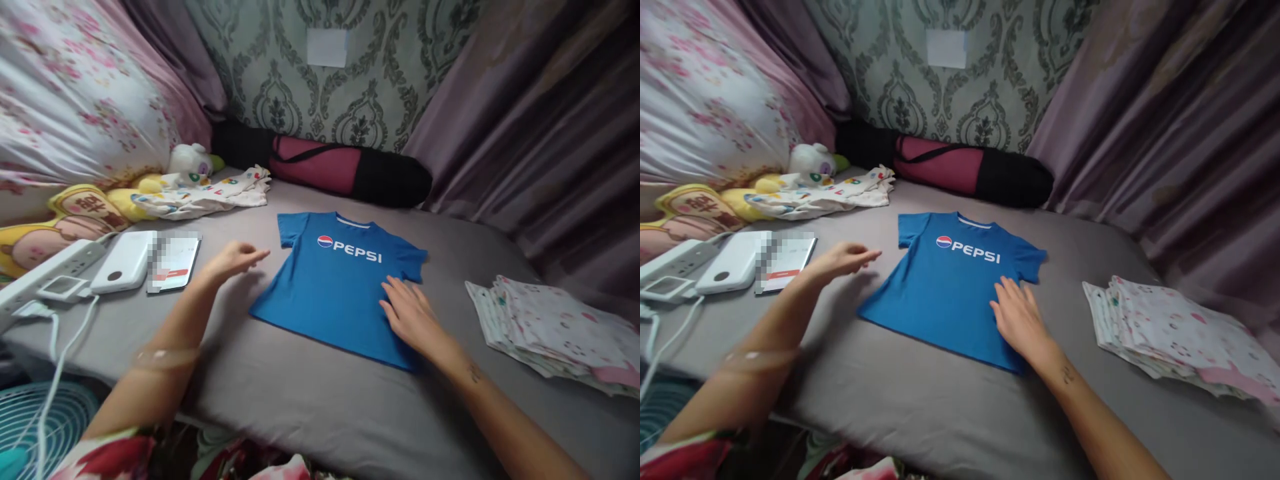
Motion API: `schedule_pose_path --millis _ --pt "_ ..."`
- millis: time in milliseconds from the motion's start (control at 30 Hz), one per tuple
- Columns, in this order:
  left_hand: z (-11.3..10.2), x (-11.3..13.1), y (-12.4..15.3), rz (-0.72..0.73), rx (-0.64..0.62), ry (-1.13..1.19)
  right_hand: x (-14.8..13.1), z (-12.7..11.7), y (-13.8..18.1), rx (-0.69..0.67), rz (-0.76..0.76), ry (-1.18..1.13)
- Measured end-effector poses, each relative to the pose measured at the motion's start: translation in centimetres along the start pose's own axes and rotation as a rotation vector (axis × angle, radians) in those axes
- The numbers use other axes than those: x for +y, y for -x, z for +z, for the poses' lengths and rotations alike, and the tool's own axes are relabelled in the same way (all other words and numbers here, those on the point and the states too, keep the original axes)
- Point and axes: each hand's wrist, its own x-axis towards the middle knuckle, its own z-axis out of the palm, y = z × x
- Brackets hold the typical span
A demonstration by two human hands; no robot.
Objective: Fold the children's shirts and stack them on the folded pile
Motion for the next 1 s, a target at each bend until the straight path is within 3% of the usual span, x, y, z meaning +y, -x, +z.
schedule_pose_path --millis 67,133,233,333,533,700,867,1000 --pt "0.2 1.5 -3.1 -0.025 0.063 -0.017 -3.0 -0.3 -3.7 0.030 -0.108 -0.118" --pt "1.2 2.7 -5.8 -0.090 0.028 -0.064 -6.5 0.0 -7.8 -0.007 -0.199 -0.248" --pt "3.0 3.7 -8.8 -0.162 0.064 -0.124 -11.2 1.2 -13.4 -0.014 -0.181 -0.370" --pt "4.2 3.8 -10.5 -0.132 0.100 -0.163 -14.1 2.7 -16.7 0.017 -0.103 -0.432" --pt "3.9 3.3 -12.4 -0.011 0.188 -0.193 -15.6 4.9 -16.6 0.020 0.029 -0.361" --pt "3.8 2.4 -13.4 0.133 0.278 -0.176 -16.0 5.3 -15.7 0.035 0.012 -0.293" --pt "4.7 0.8 -13.5 0.367 0.271 -0.286 -16.1 5.3 -15.7 0.029 -0.009 -0.236" --pt "5.3 -0.1 -12.9 0.411 0.302 -0.410 -16.1 5.0 -15.7 0.006 -0.047 -0.214"
